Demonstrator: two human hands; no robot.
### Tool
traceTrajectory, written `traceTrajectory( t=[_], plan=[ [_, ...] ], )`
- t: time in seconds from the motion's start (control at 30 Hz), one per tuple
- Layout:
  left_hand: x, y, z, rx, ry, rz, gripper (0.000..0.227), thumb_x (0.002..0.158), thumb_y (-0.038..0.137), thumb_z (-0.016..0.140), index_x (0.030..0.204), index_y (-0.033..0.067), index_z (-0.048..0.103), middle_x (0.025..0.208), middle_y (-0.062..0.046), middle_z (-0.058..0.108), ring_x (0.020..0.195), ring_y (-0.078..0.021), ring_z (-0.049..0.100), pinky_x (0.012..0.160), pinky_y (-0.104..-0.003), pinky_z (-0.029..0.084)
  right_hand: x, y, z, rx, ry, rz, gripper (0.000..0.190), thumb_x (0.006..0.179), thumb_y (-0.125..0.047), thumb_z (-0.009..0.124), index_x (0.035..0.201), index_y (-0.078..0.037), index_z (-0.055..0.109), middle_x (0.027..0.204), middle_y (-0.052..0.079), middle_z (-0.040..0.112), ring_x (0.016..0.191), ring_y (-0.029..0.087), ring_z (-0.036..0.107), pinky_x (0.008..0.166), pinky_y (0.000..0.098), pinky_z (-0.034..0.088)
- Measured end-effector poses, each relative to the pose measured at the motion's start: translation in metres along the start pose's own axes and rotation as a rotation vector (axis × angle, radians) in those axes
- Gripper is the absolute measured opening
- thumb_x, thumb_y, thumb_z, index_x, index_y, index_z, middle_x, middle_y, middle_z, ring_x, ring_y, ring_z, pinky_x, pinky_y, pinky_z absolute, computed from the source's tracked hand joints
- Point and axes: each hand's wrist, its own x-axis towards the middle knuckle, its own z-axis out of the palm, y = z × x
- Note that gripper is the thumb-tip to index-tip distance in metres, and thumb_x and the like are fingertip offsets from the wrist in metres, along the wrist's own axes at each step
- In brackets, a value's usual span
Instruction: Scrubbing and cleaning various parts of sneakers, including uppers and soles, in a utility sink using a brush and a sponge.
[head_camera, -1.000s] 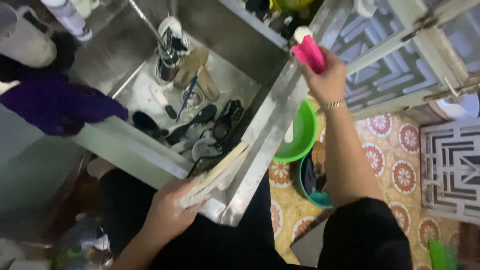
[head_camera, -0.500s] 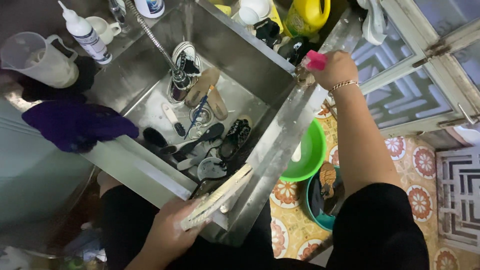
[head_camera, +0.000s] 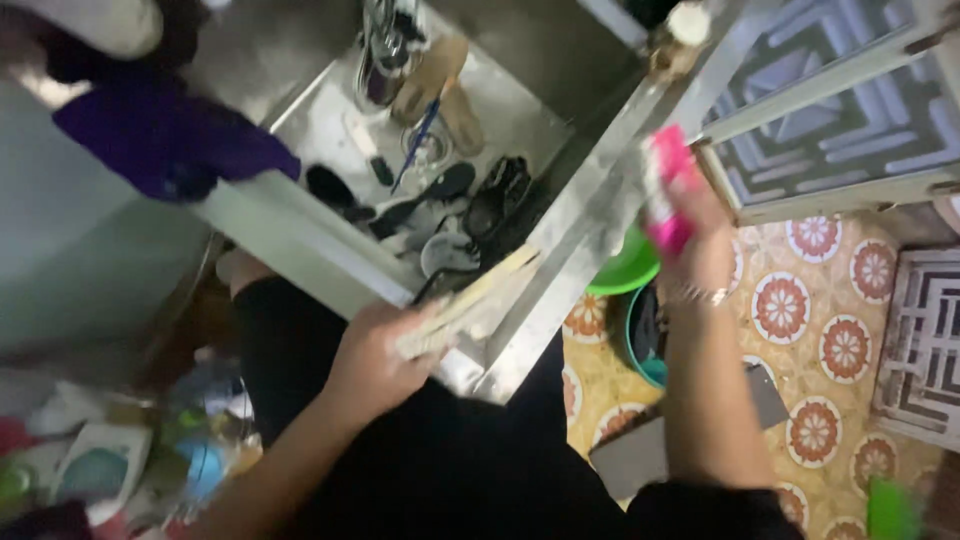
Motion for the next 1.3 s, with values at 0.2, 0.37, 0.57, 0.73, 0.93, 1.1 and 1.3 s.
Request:
traceTrajectory(
  t=[0.2,0.37,0.57,0.73,0.93,1.1,1.3],
  plan=[
    [0.005,0.018,-0.005,0.245,0.057,0.218,0.043,0.079,0.019,0.083,0.119,0.0046,0.075,0.091,-0.017,0.078,0.076,-0.0291,0.074,0.071,-0.037,0.057,-0.1,0.034,0.07,-0.564,-0.229,-0.143,0.067,0.086,-0.018,0.079,0.144,-0.006,0.048,0.118,0.006,0.063,0.098,0.017,0.068,0.079,0.0299,0.058],
    [0.006,0.021,-0.004,0.215,0.029,0.219,0.041,0.08,0.018,0.082,0.117,0.0018,0.074,0.09,-0.017,0.076,0.073,-0.0278,0.074,0.068,-0.037,0.058,-0.114,0.023,0.094,-1.141,-0.22,-0.606,0.039,0.083,-0.015,0.085,0.114,0.001,0.069,0.101,0.016,0.067,0.087,0.028,0.068,0.078,0.0339,0.055],
    [0.005,0.021,-0.003,0.276,0.076,0.314,0.036,0.077,0.015,0.083,0.11,0.0011,0.076,0.086,-0.016,0.076,0.074,-0.0316,0.073,0.07,-0.04,0.056,-0.103,0.038,0.079,-1.14,-0.171,-0.591,0.031,0.083,-0.018,0.09,0.099,0.001,0.071,0.084,0.015,0.066,0.072,0.029,0.066,0.068,0.0354,0.053],
    [0.006,0.018,-0.001,0.195,0.085,0.225,0.034,0.079,0.015,0.082,0.11,0.0008,0.075,0.088,-0.017,0.075,0.076,-0.0301,0.075,0.068,-0.037,0.058,-0.11,0.04,0.089,-1.095,-0.171,-0.613,0.03,0.081,-0.018,0.09,0.097,0.001,0.074,0.078,0.013,0.067,0.066,0.026,0.065,0.061,0.0344,0.051],
    [0.006,0.02,-0.001,0.235,0.072,0.229,0.034,0.074,0.014,0.084,0.104,0.0011,0.077,0.084,-0.018,0.075,0.075,-0.0339,0.073,0.067,-0.041,0.057,-0.101,0.05,0.075,-1.064,-0.077,-0.58,0.027,0.087,-0.017,0.088,0.103,0.0,0.073,0.084,0.011,0.069,0.069,0.021,0.066,0.064,0.0326,0.052],
    [0.007,0.015,-0.003,0.27,0.092,0.259,0.036,0.071,0.015,0.085,0.102,-0.0002,0.076,0.084,-0.018,0.074,0.075,-0.0334,0.073,0.068,-0.04,0.057,-0.111,0.053,0.084,-0.927,-0.278,-0.616,0.025,0.081,-0.017,0.089,0.096,-0.002,0.075,0.071,0.008,0.065,0.06,0.019,0.061,0.057,0.0314,0.049],
    [0.008,0.016,-0.002,0.296,0.025,0.143,0.038,0.072,0.017,0.085,0.105,0.0001,0.076,0.08,-0.018,0.075,0.068,-0.031,0.073,0.064,-0.039,0.057,-0.113,0.044,0.096,-1.013,-0.294,-0.71,0.034,0.085,-0.019,0.087,0.108,0.001,0.074,0.076,0.008,0.067,0.068,0.019,0.066,0.066,0.0308,0.054]
  ],
)
